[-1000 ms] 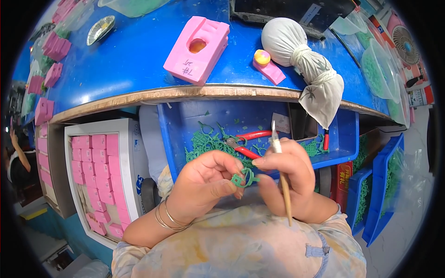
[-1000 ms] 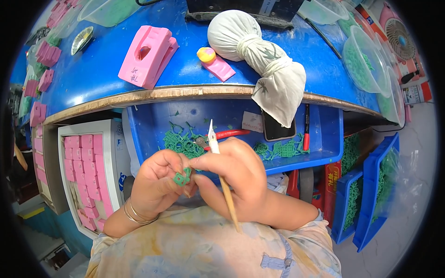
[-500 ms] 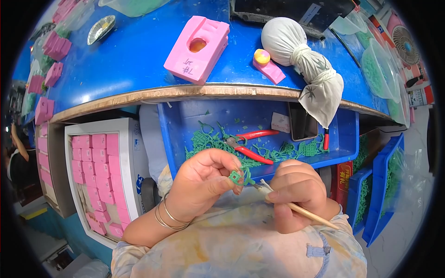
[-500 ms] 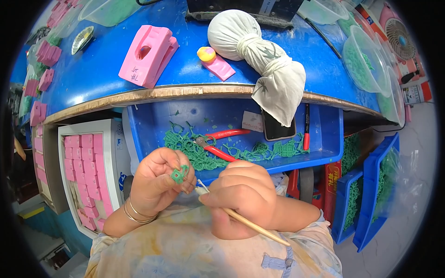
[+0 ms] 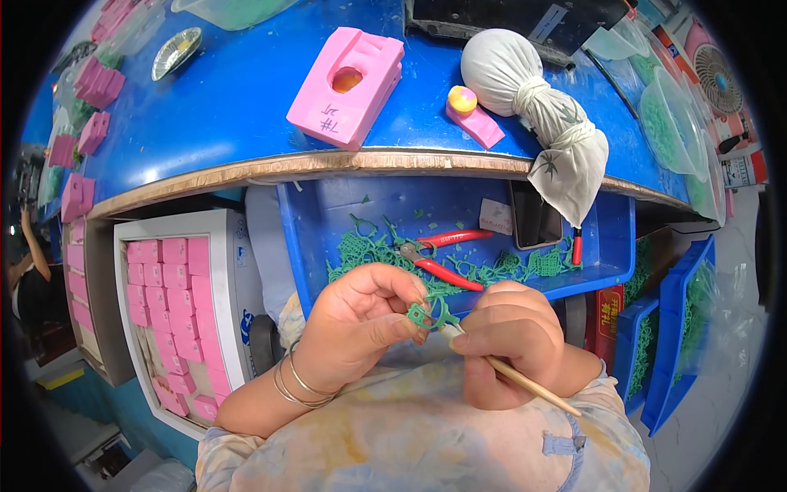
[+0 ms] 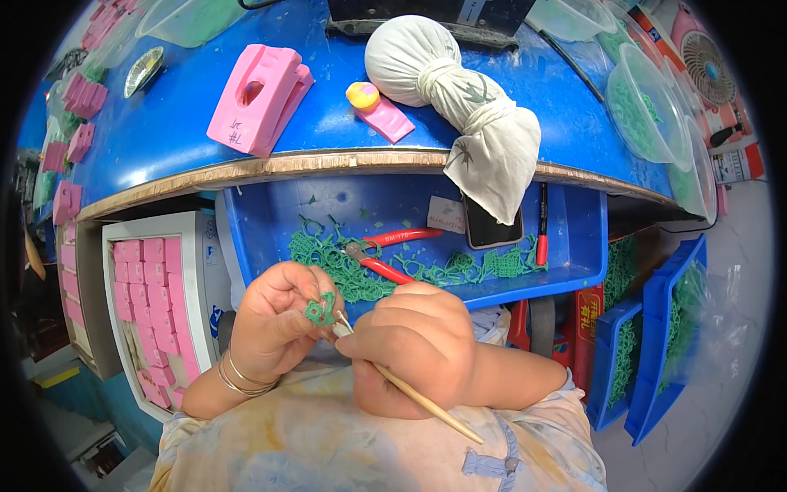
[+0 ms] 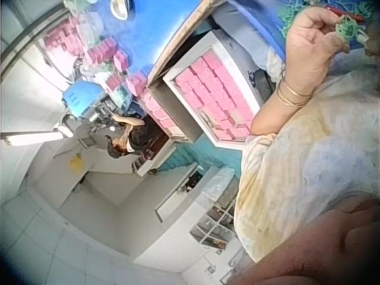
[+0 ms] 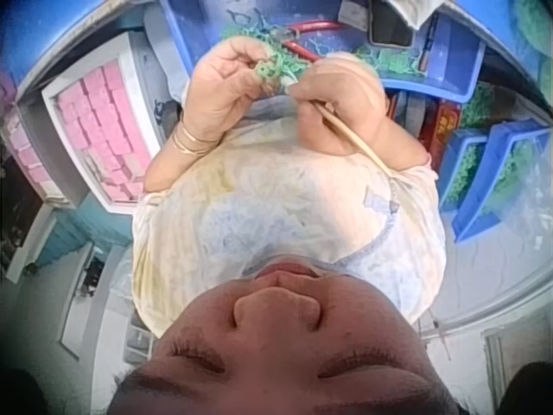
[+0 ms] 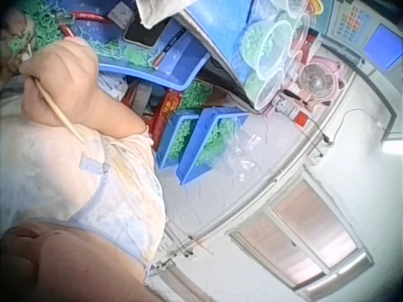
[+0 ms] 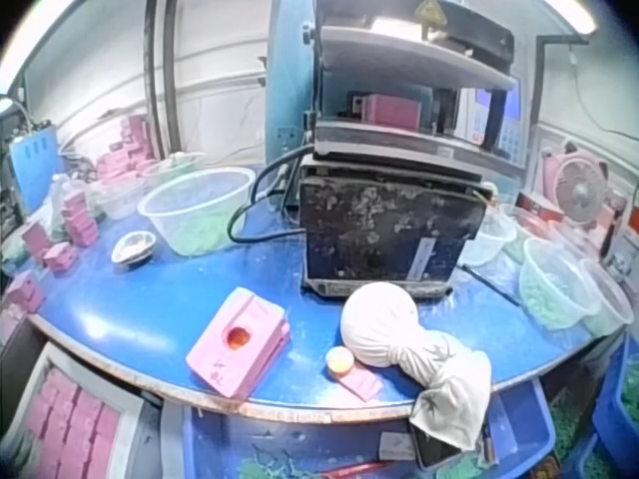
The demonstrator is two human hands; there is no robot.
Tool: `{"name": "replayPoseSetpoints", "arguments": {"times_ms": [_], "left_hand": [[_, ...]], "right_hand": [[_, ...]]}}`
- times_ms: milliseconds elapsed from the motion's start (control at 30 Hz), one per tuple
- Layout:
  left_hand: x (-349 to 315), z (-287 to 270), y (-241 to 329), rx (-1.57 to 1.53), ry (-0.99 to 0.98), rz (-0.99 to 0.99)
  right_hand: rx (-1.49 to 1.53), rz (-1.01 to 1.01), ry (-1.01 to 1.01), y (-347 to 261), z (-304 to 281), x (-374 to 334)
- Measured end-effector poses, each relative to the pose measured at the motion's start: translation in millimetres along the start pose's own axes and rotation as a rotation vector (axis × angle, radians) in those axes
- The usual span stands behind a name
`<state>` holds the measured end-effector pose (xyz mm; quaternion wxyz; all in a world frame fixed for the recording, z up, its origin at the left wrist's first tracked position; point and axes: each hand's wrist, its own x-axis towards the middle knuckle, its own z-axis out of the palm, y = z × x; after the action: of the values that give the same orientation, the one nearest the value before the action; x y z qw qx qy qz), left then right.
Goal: The recorder places green wax patterns into pink rubber molds and uses an industrial press at a workshop station.
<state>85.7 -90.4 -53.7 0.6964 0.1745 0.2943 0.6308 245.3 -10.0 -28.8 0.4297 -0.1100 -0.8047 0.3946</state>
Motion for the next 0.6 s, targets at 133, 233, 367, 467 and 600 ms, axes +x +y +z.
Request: {"name": "replayPoseSetpoints", "arguments": {"times_ms": [133, 233, 367, 467, 600], "left_hand": [[-0.8, -8.2, -2.5, -0.083, -0.078, -0.009], [-0.9, -8.3, -2.5, -0.083, -0.069, -0.015], [-0.4, -9.2, -4.1, -0.110, -0.071, -0.024], [0.1, -8.8, -3.0, -0.113, -0.074, -0.027], [0.0, -9.3, -2.7, -0.089, -0.073, -0.030]], "right_hand": [[0.010, 0.008, -0.013, 0.3, -0.2, 0.6], [0.061, 0.023, -0.011, 2.6, 1.0, -0.6], [0.088, 0.010, -0.020, 3.7, 1.2, -0.3], [0.069, 0.007, -0.001, 3.0, 0.8, 0.0], [0.031, 0.014, 0.008, 2.1, 1.0, 0.5]]}}
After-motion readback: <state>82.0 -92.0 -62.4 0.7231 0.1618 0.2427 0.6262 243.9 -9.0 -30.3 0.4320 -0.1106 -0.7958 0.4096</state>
